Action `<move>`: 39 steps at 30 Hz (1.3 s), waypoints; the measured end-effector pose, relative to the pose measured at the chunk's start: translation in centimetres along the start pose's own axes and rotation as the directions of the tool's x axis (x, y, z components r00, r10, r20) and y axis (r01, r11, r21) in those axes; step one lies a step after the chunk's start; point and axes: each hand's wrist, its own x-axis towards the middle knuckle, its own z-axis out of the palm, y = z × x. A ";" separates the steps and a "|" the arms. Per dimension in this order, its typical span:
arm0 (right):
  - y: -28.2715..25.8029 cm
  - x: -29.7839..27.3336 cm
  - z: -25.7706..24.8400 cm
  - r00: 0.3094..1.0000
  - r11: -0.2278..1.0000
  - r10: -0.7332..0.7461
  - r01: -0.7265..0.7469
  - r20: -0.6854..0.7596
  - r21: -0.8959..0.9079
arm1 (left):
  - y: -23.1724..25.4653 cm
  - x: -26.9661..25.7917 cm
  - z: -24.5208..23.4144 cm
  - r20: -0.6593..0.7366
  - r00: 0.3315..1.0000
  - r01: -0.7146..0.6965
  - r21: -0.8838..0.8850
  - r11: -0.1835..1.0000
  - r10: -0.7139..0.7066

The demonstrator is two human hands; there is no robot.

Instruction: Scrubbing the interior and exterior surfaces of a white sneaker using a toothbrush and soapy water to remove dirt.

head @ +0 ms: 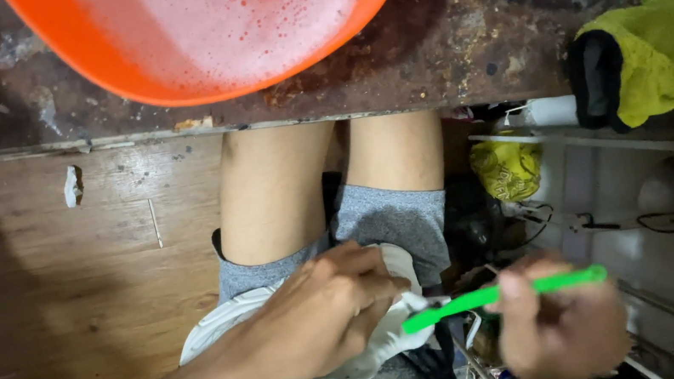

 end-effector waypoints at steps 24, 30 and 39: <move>2.4 -0.8 -0.1 0.998 0.884 -0.057 0.049 0.003 0.465 | 0.3 0.2 -0.4 -0.039 0.998 -0.042 -0.011 0.999 0.041; 3.7 2.9 0.4 0.977 0.621 -0.195 0.059 0.081 0.781 | 0.3 0.2 0.3 -0.039 0.993 -0.114 0.016 0.993 0.115; 4.4 3.6 2.7 0.884 0.619 -0.409 0.085 0.227 0.781 | -0.9 0.0 1.8 -0.048 0.961 -0.257 0.208 0.944 0.272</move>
